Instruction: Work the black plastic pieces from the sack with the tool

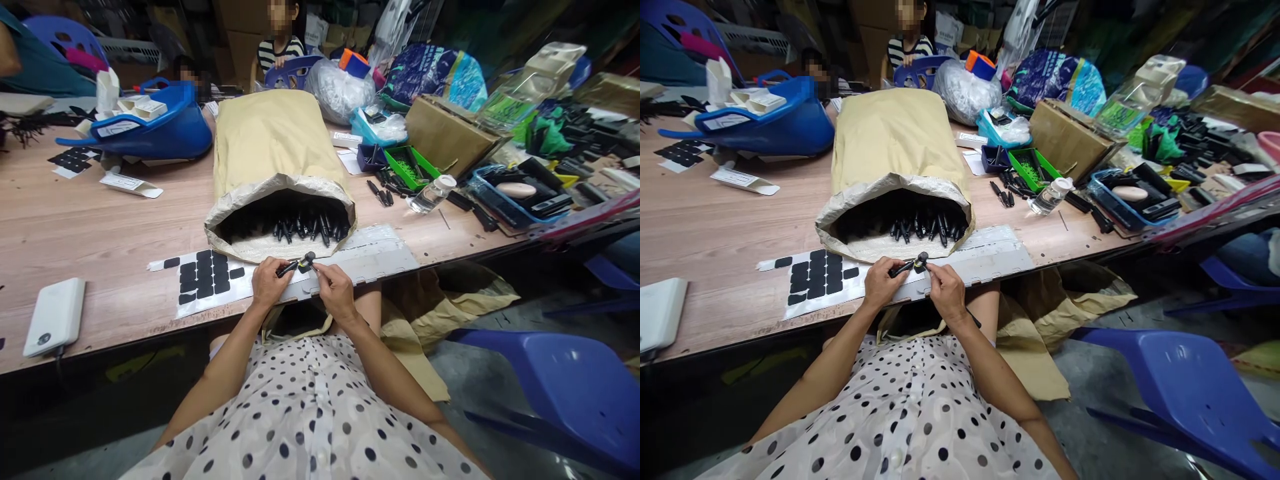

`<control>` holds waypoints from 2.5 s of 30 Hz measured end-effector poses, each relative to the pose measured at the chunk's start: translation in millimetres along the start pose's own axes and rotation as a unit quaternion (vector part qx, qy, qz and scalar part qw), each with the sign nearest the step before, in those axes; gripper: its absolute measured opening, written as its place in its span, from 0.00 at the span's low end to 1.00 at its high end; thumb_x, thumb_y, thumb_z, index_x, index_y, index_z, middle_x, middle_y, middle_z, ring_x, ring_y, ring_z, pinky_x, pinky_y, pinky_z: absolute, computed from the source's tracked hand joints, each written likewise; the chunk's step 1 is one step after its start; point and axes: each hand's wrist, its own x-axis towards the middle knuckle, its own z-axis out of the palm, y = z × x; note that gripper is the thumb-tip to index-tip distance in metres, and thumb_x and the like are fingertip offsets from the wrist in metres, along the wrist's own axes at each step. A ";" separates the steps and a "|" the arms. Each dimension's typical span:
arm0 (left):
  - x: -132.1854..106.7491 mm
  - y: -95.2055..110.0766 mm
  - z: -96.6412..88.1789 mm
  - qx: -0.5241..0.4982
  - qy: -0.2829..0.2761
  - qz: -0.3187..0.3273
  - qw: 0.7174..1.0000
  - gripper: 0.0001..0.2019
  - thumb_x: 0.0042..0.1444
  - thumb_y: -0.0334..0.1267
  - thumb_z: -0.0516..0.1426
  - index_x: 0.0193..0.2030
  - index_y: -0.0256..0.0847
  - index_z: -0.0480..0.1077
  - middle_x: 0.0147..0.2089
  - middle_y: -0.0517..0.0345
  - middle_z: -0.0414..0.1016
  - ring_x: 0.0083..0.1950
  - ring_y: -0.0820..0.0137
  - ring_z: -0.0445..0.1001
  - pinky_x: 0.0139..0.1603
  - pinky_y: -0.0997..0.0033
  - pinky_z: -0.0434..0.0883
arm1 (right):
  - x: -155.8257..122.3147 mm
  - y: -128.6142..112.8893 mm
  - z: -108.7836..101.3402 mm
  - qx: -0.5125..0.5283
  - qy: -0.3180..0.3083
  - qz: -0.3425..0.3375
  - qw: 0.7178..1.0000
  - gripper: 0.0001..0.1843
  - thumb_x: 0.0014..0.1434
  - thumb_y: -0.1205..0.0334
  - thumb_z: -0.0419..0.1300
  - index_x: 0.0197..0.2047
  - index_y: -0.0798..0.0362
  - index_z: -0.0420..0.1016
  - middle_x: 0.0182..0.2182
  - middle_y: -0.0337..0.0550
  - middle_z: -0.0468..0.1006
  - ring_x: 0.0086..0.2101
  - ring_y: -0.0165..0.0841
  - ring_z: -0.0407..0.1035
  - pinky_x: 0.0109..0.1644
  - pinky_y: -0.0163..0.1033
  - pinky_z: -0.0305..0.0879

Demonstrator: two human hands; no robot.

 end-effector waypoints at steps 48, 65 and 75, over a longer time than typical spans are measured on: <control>1.5 3.4 -3.2 -0.054 -0.024 -0.053 0.997 0.09 0.48 0.36 0.63 0.38 0.48 0.81 0.40 0.58 0.79 0.48 0.61 0.75 0.54 0.60 0.70 | 3.3 -7.8 5.1 -0.051 -0.033 -0.006 0.998 0.18 0.65 0.67 0.53 0.49 0.46 0.83 0.33 0.42 0.79 0.36 0.33 0.74 0.41 0.35 0.70; 8.8 6.9 -4.9 -0.076 -0.051 -0.094 0.991 0.09 0.43 0.32 0.64 0.34 0.45 0.80 0.37 0.60 0.79 0.42 0.64 0.77 0.46 0.64 0.72 | 7.5 -15.0 3.5 -0.082 -0.053 -0.043 0.994 0.19 0.65 0.68 0.53 0.49 0.46 0.83 0.31 0.42 0.77 0.35 0.34 0.73 0.40 0.35 0.69; 10.8 6.3 -2.0 -0.057 -0.040 -0.087 0.994 0.09 0.43 0.32 0.64 0.33 0.45 0.81 0.36 0.60 0.79 0.42 0.64 0.77 0.46 0.65 0.72 | 7.6 -20.6 3.3 -0.097 -0.048 -0.066 0.992 0.21 0.66 0.69 0.51 0.51 0.44 0.82 0.31 0.43 0.76 0.35 0.34 0.71 0.40 0.34 0.69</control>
